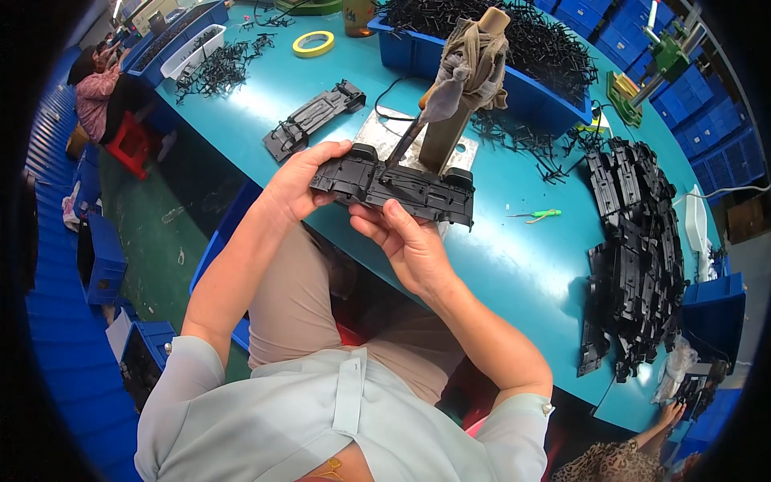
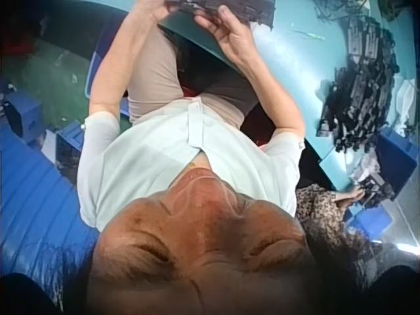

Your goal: Assembling plastic components onto toy car chassis on a factory production line.

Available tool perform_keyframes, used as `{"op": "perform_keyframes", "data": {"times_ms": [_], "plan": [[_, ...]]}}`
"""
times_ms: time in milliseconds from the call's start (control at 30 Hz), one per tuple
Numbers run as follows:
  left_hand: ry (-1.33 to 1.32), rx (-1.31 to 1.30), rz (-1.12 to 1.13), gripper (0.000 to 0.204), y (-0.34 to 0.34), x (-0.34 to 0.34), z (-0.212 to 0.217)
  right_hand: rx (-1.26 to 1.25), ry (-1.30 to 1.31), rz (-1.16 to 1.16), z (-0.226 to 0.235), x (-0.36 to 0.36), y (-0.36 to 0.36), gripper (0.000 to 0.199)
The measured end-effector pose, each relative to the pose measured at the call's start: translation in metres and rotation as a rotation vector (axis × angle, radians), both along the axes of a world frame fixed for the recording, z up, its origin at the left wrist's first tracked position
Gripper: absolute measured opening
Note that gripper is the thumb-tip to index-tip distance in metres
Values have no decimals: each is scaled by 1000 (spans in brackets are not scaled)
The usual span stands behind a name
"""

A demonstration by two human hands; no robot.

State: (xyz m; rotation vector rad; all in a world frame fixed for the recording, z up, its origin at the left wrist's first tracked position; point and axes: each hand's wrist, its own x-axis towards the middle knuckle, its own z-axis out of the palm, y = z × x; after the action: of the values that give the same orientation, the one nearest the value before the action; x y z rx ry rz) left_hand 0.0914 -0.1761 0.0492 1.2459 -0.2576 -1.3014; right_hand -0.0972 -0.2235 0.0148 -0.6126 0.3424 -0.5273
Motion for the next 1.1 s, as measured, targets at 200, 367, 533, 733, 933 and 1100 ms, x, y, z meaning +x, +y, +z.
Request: {"op": "perform_keyframes", "data": {"times_ms": [200,367,533,733,933,1100], "plan": [[-7,-9,-2,24,-1,3,-3,-30,19,-6,-2,0,1,47],[-19,-8,-15,25,-1,3,-1,27,-2,0,-2,0,0,37],[-10,-3,-2,25,-1,2,-2,3,11,-5,-1,0,1,41],[-15,-6,-15,25,-2,3,-2,-31,25,-3,-1,0,1,46],[-18,-10,-9,25,0,3,0,12,-3,-3,0,0,0,36],[-9,7,-4,25,-3,1,2,18,-2,-5,-1,0,-1,37]]}}
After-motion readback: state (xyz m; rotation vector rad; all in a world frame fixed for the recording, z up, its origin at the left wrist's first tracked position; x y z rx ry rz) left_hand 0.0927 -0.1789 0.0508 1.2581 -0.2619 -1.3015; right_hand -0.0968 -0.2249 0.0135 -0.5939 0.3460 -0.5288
